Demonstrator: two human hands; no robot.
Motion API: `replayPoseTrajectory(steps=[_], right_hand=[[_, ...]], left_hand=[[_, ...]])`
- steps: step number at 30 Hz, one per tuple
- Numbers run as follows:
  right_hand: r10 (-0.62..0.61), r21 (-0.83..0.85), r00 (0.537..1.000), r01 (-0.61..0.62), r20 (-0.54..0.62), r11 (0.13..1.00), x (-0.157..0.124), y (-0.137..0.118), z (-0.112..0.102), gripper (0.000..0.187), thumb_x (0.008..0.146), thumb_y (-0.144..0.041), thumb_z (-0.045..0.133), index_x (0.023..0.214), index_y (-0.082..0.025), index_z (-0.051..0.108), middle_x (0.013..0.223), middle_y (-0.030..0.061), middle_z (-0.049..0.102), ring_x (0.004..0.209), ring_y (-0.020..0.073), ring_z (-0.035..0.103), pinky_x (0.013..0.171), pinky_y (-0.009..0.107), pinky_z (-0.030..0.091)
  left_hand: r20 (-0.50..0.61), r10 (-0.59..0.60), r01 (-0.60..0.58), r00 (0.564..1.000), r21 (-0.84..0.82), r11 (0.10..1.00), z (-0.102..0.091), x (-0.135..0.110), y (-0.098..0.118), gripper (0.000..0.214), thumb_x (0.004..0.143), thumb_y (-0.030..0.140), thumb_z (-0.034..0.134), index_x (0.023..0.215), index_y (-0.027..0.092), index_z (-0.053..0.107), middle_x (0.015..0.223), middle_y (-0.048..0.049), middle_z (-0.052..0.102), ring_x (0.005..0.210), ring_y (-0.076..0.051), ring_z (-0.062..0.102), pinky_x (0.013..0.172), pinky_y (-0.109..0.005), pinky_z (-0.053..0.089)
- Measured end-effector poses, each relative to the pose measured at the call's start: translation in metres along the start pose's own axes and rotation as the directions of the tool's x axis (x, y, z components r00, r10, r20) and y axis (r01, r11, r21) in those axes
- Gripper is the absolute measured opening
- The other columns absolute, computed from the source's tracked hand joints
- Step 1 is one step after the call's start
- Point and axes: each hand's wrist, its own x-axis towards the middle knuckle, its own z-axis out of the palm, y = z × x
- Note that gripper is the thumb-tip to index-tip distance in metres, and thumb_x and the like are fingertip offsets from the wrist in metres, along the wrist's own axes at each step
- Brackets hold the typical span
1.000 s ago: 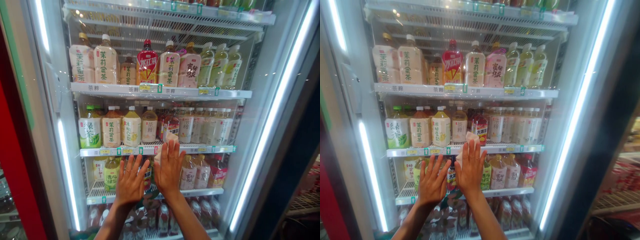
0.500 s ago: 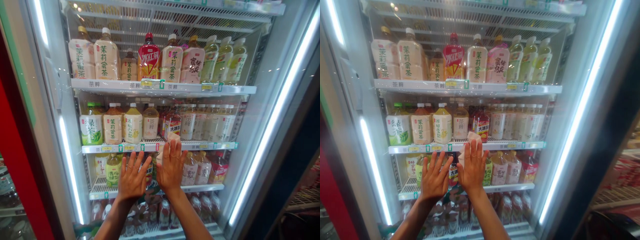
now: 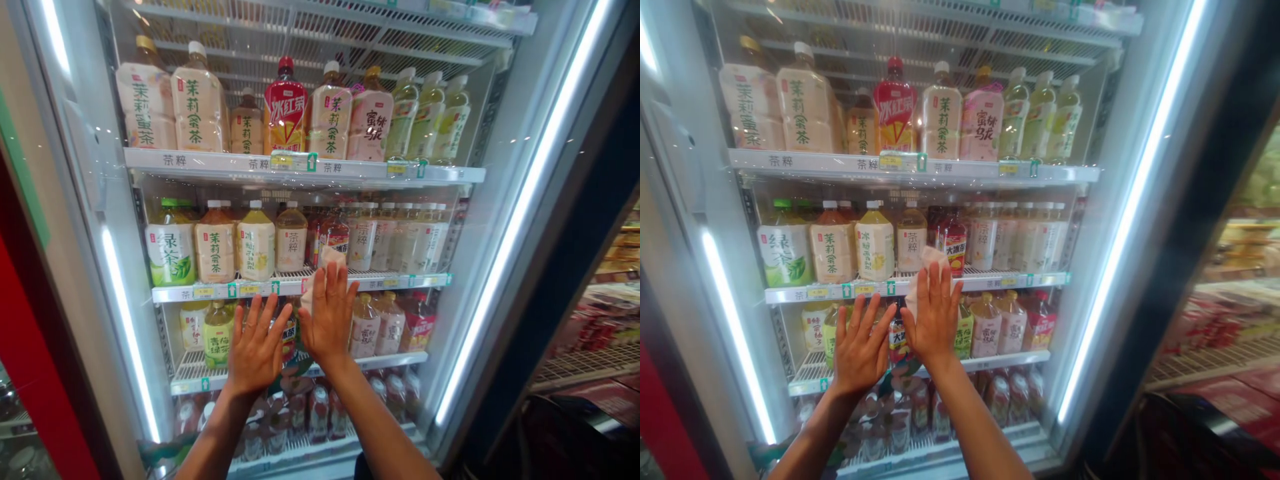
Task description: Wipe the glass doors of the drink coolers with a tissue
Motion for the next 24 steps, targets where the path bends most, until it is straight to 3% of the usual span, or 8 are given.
replayPoseTrajectory(steps=[5, 7, 10, 13, 16, 19, 21, 24], right_hand=[[-0.242, -0.019, 0.970, 0.243, 0.031, 0.970, -0.091, 0.016, -0.003, 0.073, 0.103, -0.042, 0.038, 0.167, -0.020, 0.011, 0.174, 0.0075, 0.018, 0.162, 0.0229, 0.009, 0.131, 0.049, 0.015], [-0.220, -0.030, 0.975, 0.220, 0.022, 0.975, -0.101, 0.043, -0.008, 0.073, 0.103, -0.040, 0.039, 0.167, -0.022, 0.009, 0.174, 0.0074, 0.015, 0.162, 0.0241, 0.008, 0.130, 0.055, 0.016], [0.065, -0.059, 0.995, -0.069, -0.070, 0.996, -0.076, 0.075, -0.013, 0.075, 0.103, -0.034, 0.033, 0.166, -0.013, -0.002, 0.174, 0.0157, -0.002, 0.162, 0.0330, -0.003, 0.124, 0.072, 0.011], [0.292, -0.011, 0.949, -0.295, -0.118, 0.955, -0.050, 0.063, -0.009, 0.072, 0.105, -0.038, 0.026, 0.166, -0.011, -0.003, 0.174, 0.0179, -0.003, 0.161, 0.0355, -0.004, 0.121, 0.076, 0.011], [0.039, 0.016, 0.999, -0.039, 0.016, 0.999, -0.055, 0.023, -0.003, 0.078, 0.105, -0.050, 0.030, 0.166, -0.009, 0.002, 0.174, 0.0176, 0.001, 0.162, 0.0351, -0.001, 0.126, 0.068, 0.011], [-0.302, 0.029, 0.948, 0.301, 0.099, 0.953, -0.070, 0.016, -0.002, 0.084, 0.102, -0.059, 0.038, 0.166, -0.012, 0.010, 0.174, 0.0139, 0.012, 0.162, 0.0305, 0.005, 0.129, 0.059, 0.010], [-0.279, 0.002, 0.956, 0.280, 0.086, 0.960, -0.067, 0.041, -0.006, 0.084, 0.102, -0.057, 0.040, 0.166, -0.014, 0.008, 0.174, 0.0136, 0.015, 0.162, 0.0305, 0.006, 0.129, 0.061, 0.011], [0.063, -0.041, 0.997, -0.065, -0.033, 0.997, -0.042, 0.087, -0.015, 0.077, 0.105, -0.050, 0.032, 0.166, -0.015, -0.001, 0.174, 0.0159, 0.003, 0.162, 0.0342, 0.000, 0.124, 0.072, 0.012]], left_hand=[[0.008, -0.001, 0.002, 1.000, -0.012, 1.000, -0.001, 0.000, 0.000, 0.065, 0.094, 0.025, 0.054, 0.158, 0.026, 0.039, 0.168, -0.0028, 0.030, 0.160, -0.025, 0.019, 0.133, -0.049, 0.008], [0.006, 0.002, -0.002, 1.000, -0.012, 1.000, -0.002, 0.001, 0.000, 0.066, 0.094, 0.024, 0.054, 0.158, 0.026, 0.039, 0.168, -0.0026, 0.030, 0.160, -0.025, 0.020, 0.133, -0.049, 0.009], [-0.005, 0.006, -0.006, 1.000, -0.007, 1.000, -0.001, 0.001, 0.000, 0.067, 0.093, 0.023, 0.055, 0.158, 0.027, 0.038, 0.168, -0.0023, 0.029, 0.160, -0.025, 0.020, 0.133, -0.049, 0.008], [-0.011, 0.001, -0.002, 1.000, -0.008, 1.000, -0.001, 0.001, 0.000, 0.067, 0.093, 0.023, 0.055, 0.158, 0.027, 0.039, 0.168, -0.0023, 0.030, 0.160, -0.024, 0.020, 0.133, -0.049, 0.009], [-0.003, -0.002, 0.002, 1.000, -0.008, 1.000, -0.002, 0.001, 0.000, 0.065, 0.094, 0.023, 0.055, 0.157, 0.027, 0.041, 0.168, -0.0026, 0.031, 0.160, -0.024, 0.021, 0.133, -0.049, 0.009], [-0.001, 0.000, 0.000, 1.000, -0.005, 1.000, -0.002, 0.001, 0.000, 0.065, 0.093, 0.023, 0.055, 0.157, 0.027, 0.041, 0.167, -0.0028, 0.031, 0.160, -0.025, 0.021, 0.133, -0.049, 0.009], [-0.001, 0.001, -0.001, 1.000, -0.002, 1.000, -0.002, 0.001, 0.000, 0.066, 0.093, 0.024, 0.055, 0.157, 0.027, 0.040, 0.167, -0.0030, 0.032, 0.159, -0.025, 0.021, 0.133, -0.049, 0.010], [0.000, 0.005, -0.005, 1.000, -0.001, 1.000, -0.001, 0.000, 0.000, 0.068, 0.092, 0.025, 0.055, 0.158, 0.027, 0.038, 0.167, -0.0028, 0.032, 0.160, -0.025, 0.020, 0.133, -0.050, 0.010]])
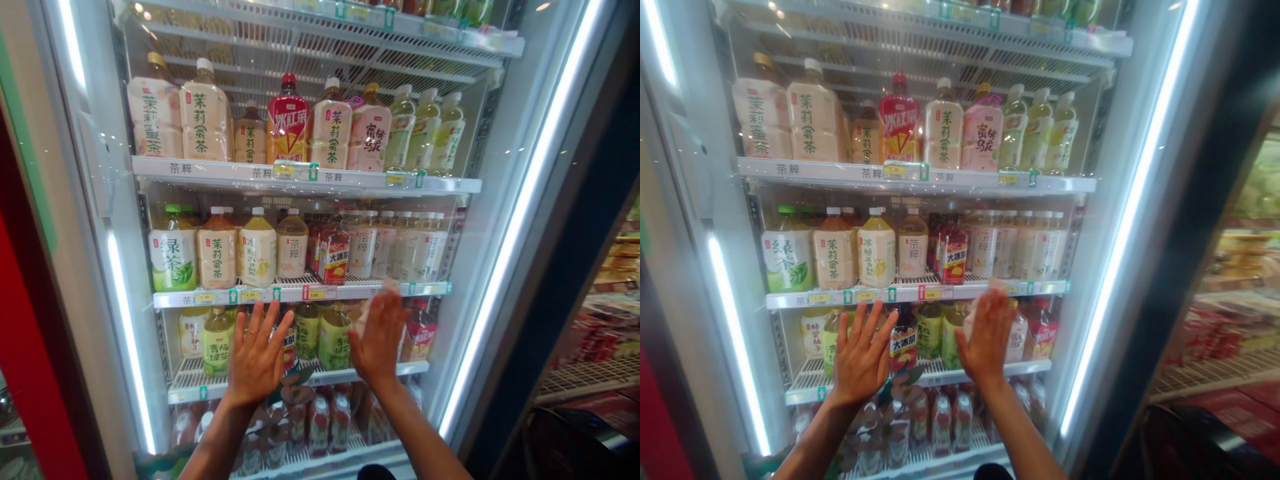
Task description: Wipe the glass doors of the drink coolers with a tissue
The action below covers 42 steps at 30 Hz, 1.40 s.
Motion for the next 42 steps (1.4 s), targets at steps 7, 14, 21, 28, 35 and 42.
replayPoseTrajectory(steps=[7, 14, 21, 28, 35, 42], right_hand=[[-0.077, 0.027, 0.996, 0.076, 0.043, 0.997, -0.009, -0.048, 0.003, 0.082, 0.105, -0.056, 0.029, 0.166, -0.009, 0.000, 0.174, 0.0165, -0.001, 0.162, 0.0343, -0.003, 0.126, 0.067, 0.010], [-0.216, -0.012, 0.971, 0.218, 0.103, 0.976, 0.052, -0.043, -0.007, 0.083, 0.104, -0.057, 0.030, 0.166, -0.012, -0.004, 0.175, 0.0148, -0.001, 0.162, 0.0322, -0.003, 0.128, 0.063, 0.010], [-0.485, 0.043, 0.864, 0.483, 0.133, 0.874, 0.039, -0.045, -0.005, 0.096, 0.098, -0.071, 0.040, 0.165, -0.008, 0.014, 0.173, 0.0164, 0.014, 0.162, 0.0328, 0.003, 0.130, 0.059, 0.007], [-0.875, 0.213, 0.436, 0.853, 0.210, 0.476, 0.023, 0.003, -0.017, 0.072, 0.102, -0.067, 0.036, 0.154, -0.017, 0.046, 0.170, 0.0008, 0.030, 0.162, 0.0191, 0.010, 0.133, 0.043, 0.002], [-0.663, 0.079, 0.739, 0.658, 0.121, 0.749, 0.055, -0.018, -0.009, 0.098, 0.098, -0.073, 0.039, 0.163, -0.003, 0.018, 0.172, 0.0160, 0.013, 0.162, 0.0331, 0.002, 0.131, 0.057, -0.001], [-0.871, 0.174, 0.446, 0.859, 0.206, 0.481, 0.051, -0.019, -0.012, 0.081, 0.100, -0.068, 0.040, 0.157, -0.011, 0.039, 0.170, 0.0060, 0.029, 0.162, 0.0246, 0.006, 0.133, 0.049, -0.003]], left_hand=[[0.003, 0.004, -0.004, 1.000, -0.003, 1.000, -0.001, 0.000, 0.000, 0.068, 0.092, 0.025, 0.055, 0.158, 0.025, 0.039, 0.169, -0.0029, 0.028, 0.160, -0.026, 0.019, 0.132, -0.050, 0.009], [-0.001, 0.004, -0.004, 1.000, -0.022, 1.000, 0.000, 0.000, 0.000, 0.065, 0.093, 0.024, 0.054, 0.157, 0.025, 0.041, 0.170, -0.0027, 0.027, 0.160, -0.026, 0.019, 0.132, -0.050, 0.009], [0.013, -0.004, 0.004, 1.000, -0.041, 0.999, -0.001, 0.000, 0.000, 0.066, 0.093, 0.025, 0.055, 0.157, 0.025, 0.040, 0.168, -0.0030, 0.029, 0.160, -0.026, 0.018, 0.133, -0.050, 0.008], [0.015, -0.005, 0.006, 1.000, -0.042, 0.999, -0.001, 0.000, -0.001, 0.067, 0.093, 0.023, 0.056, 0.157, 0.025, 0.040, 0.167, -0.0030, 0.031, 0.160, -0.025, 0.018, 0.133, -0.049, 0.008], [0.027, -0.007, 0.009, 1.000, -0.038, 0.999, -0.001, 0.000, 0.001, 0.068, 0.094, 0.024, 0.055, 0.159, 0.025, 0.036, 0.168, -0.0026, 0.028, 0.161, -0.025, 0.016, 0.133, -0.050, 0.007], [0.055, -0.033, 0.032, 0.998, 0.012, 0.999, -0.025, -0.001, -0.018, 0.072, 0.095, 0.023, 0.057, 0.162, 0.023, 0.029, 0.171, -0.0037, 0.022, 0.161, -0.026, 0.011, 0.133, -0.051, 0.001]])
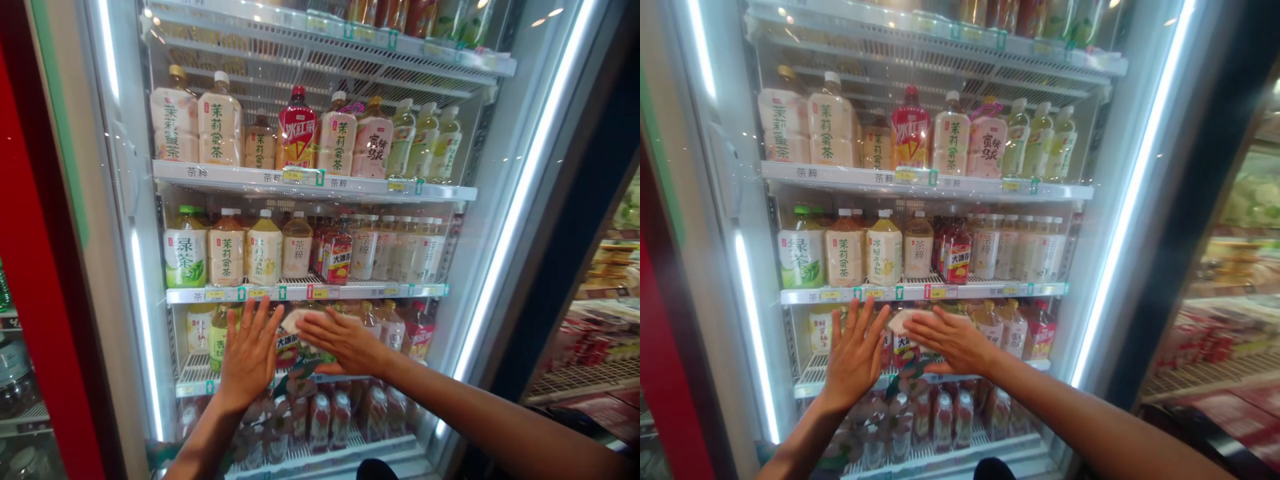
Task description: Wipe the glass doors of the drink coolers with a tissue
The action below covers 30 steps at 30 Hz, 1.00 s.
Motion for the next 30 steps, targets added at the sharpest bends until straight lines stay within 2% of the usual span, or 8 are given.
replayPoseTrajectory(steps=[5, 8, 12, 16, 19, 23, 26, 30], right_hand=[[0.350, -0.043, 0.930, -0.356, -0.116, 0.933, 0.056, 0.025, -0.010, 0.102, 0.095, -0.077, 0.040, 0.163, -0.003, 0.019, 0.171, 0.0163, 0.022, 0.162, 0.0317, -0.004, 0.131, 0.058, -0.003], [0.089, -0.030, 0.995, -0.090, -0.050, 0.995, 0.058, -0.012, 0.003, 0.096, 0.095, -0.078, 0.036, 0.161, -0.009, 0.032, 0.171, 0.0091, 0.024, 0.162, 0.0293, 0.002, 0.133, 0.052, 0.001], [-0.200, -0.019, 0.980, 0.200, 0.018, 0.980, 0.060, -0.025, 0.008, 0.086, 0.094, -0.078, 0.040, 0.157, -0.019, 0.043, 0.171, -0.0019, 0.028, 0.162, 0.0218, 0.006, 0.134, 0.042, 0.011], [0.102, -0.061, 0.994, -0.104, -0.048, 0.993, 0.091, 0.012, -0.007, 0.094, 0.095, -0.076, 0.041, 0.161, -0.010, 0.030, 0.171, 0.0088, 0.027, 0.162, 0.0260, -0.001, 0.133, 0.052, -0.001], [0.240, -0.043, 0.967, -0.244, -0.085, 0.969, 0.099, 0.003, -0.003, 0.102, 0.093, -0.079, 0.041, 0.161, -0.004, 0.028, 0.170, 0.0161, 0.026, 0.162, 0.0315, -0.004, 0.131, 0.057, -0.005], [-0.165, -0.012, 0.986, 0.165, 0.013, 0.986, 0.079, -0.036, 0.014, 0.096, 0.089, -0.081, 0.045, 0.157, -0.013, 0.041, 0.171, 0.0051, 0.027, 0.162, 0.0272, 0.001, 0.133, 0.049, 0.005], [-0.287, -0.025, 0.957, 0.288, 0.038, 0.957, 0.083, -0.022, 0.009, 0.092, 0.090, -0.080, 0.046, 0.158, -0.018, 0.041, 0.172, -0.0005, 0.026, 0.162, 0.0229, 0.001, 0.133, 0.044, 0.012], [0.130, -0.038, 0.991, -0.131, -0.013, 0.991, 0.115, 0.019, -0.011, 0.091, 0.097, -0.075, 0.035, 0.164, -0.016, 0.021, 0.173, 0.0063, 0.022, 0.162, 0.0254, 0.003, 0.132, 0.054, 0.003]], left_hand=[[-0.079, -0.076, 0.084, 0.994, 0.095, 0.992, -0.028, -0.004, -0.048, 0.073, 0.096, 0.023, 0.058, 0.162, 0.030, 0.028, 0.173, -0.0021, 0.013, 0.162, -0.028, 0.006, 0.132, -0.055, -0.004], [-0.085, -0.067, 0.076, 0.994, 0.107, 0.991, -0.037, -0.010, -0.069, 0.073, 0.096, 0.022, 0.057, 0.162, 0.030, 0.026, 0.174, -0.0023, 0.012, 0.162, -0.027, 0.005, 0.132, -0.055, -0.003], [-0.075, -0.033, 0.040, 0.997, 0.105, 0.994, -0.036, -0.019, -0.078, 0.071, 0.097, 0.024, 0.056, 0.162, 0.030, 0.028, 0.173, -0.0020, 0.013, 0.162, -0.026, 0.008, 0.132, -0.054, -0.001], [-0.107, -0.012, 0.026, 0.994, 0.124, 0.992, -0.031, -0.023, -0.079, 0.070, 0.096, 0.025, 0.057, 0.161, 0.028, 0.030, 0.173, -0.0026, 0.013, 0.162, -0.026, 0.008, 0.132, -0.054, 0.000], [-0.105, -0.008, 0.021, 0.994, 0.126, 0.992, -0.030, -0.023, -0.079, 0.070, 0.096, 0.025, 0.057, 0.161, 0.028, 0.030, 0.173, -0.0027, 0.012, 0.162, -0.027, 0.009, 0.132, -0.055, 0.001], [-0.100, -0.011, 0.023, 0.995, 0.124, 0.992, -0.030, -0.024, -0.080, 0.069, 0.098, 0.026, 0.055, 0.161, 0.028, 0.028, 0.173, -0.0023, 0.010, 0.162, -0.026, 0.008, 0.132, -0.054, 0.001], [-0.098, -0.009, 0.021, 0.995, 0.124, 0.992, -0.031, -0.024, -0.081, 0.069, 0.098, 0.026, 0.054, 0.162, 0.029, 0.027, 0.173, -0.0017, 0.011, 0.162, -0.025, 0.007, 0.132, -0.053, 0.001], [-0.089, -0.012, 0.022, 0.996, 0.119, 0.993, -0.031, -0.025, -0.082, 0.070, 0.099, 0.026, 0.053, 0.162, 0.030, 0.025, 0.173, -0.0007, 0.010, 0.162, -0.025, 0.006, 0.132, -0.053, -0.001]])
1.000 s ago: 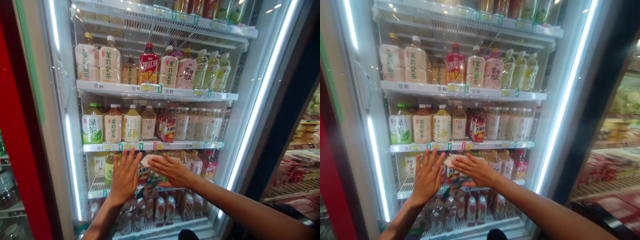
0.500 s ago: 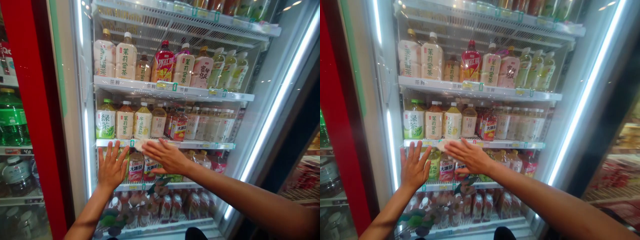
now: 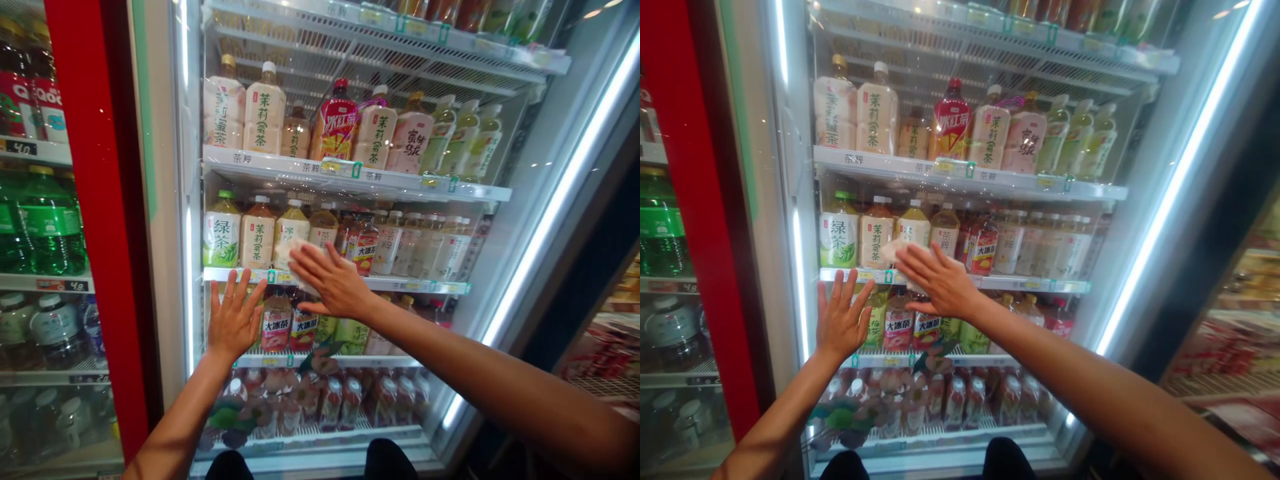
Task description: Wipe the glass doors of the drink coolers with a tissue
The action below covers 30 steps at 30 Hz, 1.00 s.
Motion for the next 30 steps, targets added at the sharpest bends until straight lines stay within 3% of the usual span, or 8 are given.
replayPoseTrajectory(steps=[3, 5, 9, 13, 16, 23, 27, 30], right_hand=[[0.197, 0.069, 0.980, -0.196, -0.009, 0.978, -0.005, -0.023, 0.006, 0.097, 0.096, -0.077, 0.036, 0.165, -0.012, 0.017, 0.172, 0.0116, 0.022, 0.162, 0.0301, 0.002, 0.131, 0.059, 0.002], [-0.031, 0.123, 0.999, 0.029, 0.008, 0.992, -0.030, -0.059, 0.019, 0.095, 0.094, -0.077, 0.038, 0.163, -0.012, 0.027, 0.171, 0.0085, 0.028, 0.162, 0.0257, 0.003, 0.133, 0.051, 0.007], [-0.482, 0.163, 0.876, 0.474, 0.010, 0.865, -0.070, -0.091, 0.038, 0.088, 0.088, -0.075, 0.051, 0.155, -0.018, 0.047, 0.169, -0.0030, 0.032, 0.162, 0.0186, 0.006, 0.130, 0.036, 0.022], [-0.141, 0.060, 0.990, 0.139, 0.029, 0.988, -0.049, -0.047, 0.022, 0.085, 0.096, -0.072, 0.041, 0.161, -0.019, 0.033, 0.171, 0.0015, 0.027, 0.162, 0.0203, 0.003, 0.133, 0.047, 0.009], [0.134, 0.042, 0.991, -0.134, 0.001, 0.990, -0.041, -0.036, 0.017, 0.092, 0.096, -0.075, 0.040, 0.162, -0.013, 0.028, 0.170, 0.0100, 0.027, 0.162, 0.0281, 0.004, 0.131, 0.057, 0.003], [-0.400, 0.086, 0.916, 0.396, 0.032, 0.914, -0.084, -0.067, 0.031, 0.086, 0.093, -0.074, 0.045, 0.158, -0.018, 0.040, 0.171, -0.0023, 0.029, 0.162, 0.0181, 0.008, 0.131, 0.038, 0.018], [0.033, 0.046, 0.999, -0.033, -0.005, 0.998, -0.065, -0.008, 0.013, 0.089, 0.099, -0.071, 0.039, 0.165, -0.015, 0.018, 0.173, 0.0056, 0.020, 0.162, 0.0229, 0.002, 0.132, 0.052, 0.005], [0.315, 0.076, 0.948, -0.311, -0.050, 0.948, -0.070, 0.004, 0.010, 0.095, 0.099, -0.067, 0.042, 0.165, -0.007, 0.009, 0.172, 0.0184, 0.014, 0.161, 0.0356, 0.001, 0.127, 0.067, 0.001]], left_hand=[[0.012, -0.002, 0.002, 1.000, -0.001, 1.000, -0.001, 0.000, 0.000, 0.071, 0.098, 0.025, 0.055, 0.162, 0.030, 0.025, 0.173, -0.0012, 0.011, 0.162, -0.024, 0.006, 0.132, -0.054, 0.000], [0.016, -0.001, 0.001, 1.000, 0.000, 1.000, -0.002, 0.000, -0.001, 0.072, 0.097, 0.024, 0.056, 0.162, 0.030, 0.025, 0.173, -0.0018, 0.012, 0.162, -0.025, 0.007, 0.132, -0.053, 0.000], [0.009, 0.003, -0.003, 1.000, 0.005, 1.000, -0.003, 0.001, -0.001, 0.073, 0.096, 0.024, 0.056, 0.162, 0.030, 0.025, 0.172, -0.0020, 0.014, 0.161, -0.025, 0.008, 0.133, -0.053, 0.001], [0.011, -0.003, 0.003, 1.000, 0.009, 1.000, -0.002, 0.000, -0.001, 0.074, 0.096, 0.023, 0.057, 0.162, 0.031, 0.024, 0.172, -0.0019, 0.014, 0.161, -0.025, 0.008, 0.132, -0.054, 0.001], [0.019, -0.008, 0.008, 1.000, 0.008, 1.000, -0.001, -0.001, -0.001, 0.074, 0.096, 0.024, 0.057, 0.162, 0.032, 0.025, 0.172, -0.0020, 0.013, 0.161, -0.026, 0.008, 0.132, -0.055, 0.001], [0.020, -0.002, 0.003, 1.000, -0.006, 1.000, -0.003, 0.000, -0.003, 0.074, 0.096, 0.023, 0.058, 0.162, 0.032, 0.026, 0.172, -0.0016, 0.015, 0.161, -0.025, 0.009, 0.132, -0.054, 0.002], [0.034, -0.004, 0.004, 0.999, -0.002, 1.000, -0.002, -0.001, -0.004, 0.076, 0.095, 0.022, 0.059, 0.162, 0.032, 0.025, 0.173, -0.0023, 0.013, 0.161, -0.026, 0.008, 0.132, -0.056, 0.001], [0.047, -0.013, 0.013, 0.999, 0.003, 1.000, -0.002, -0.001, -0.005, 0.077, 0.095, 0.022, 0.059, 0.162, 0.033, 0.024, 0.173, -0.0030, 0.015, 0.161, -0.027, 0.009, 0.132, -0.058, 0.002]])
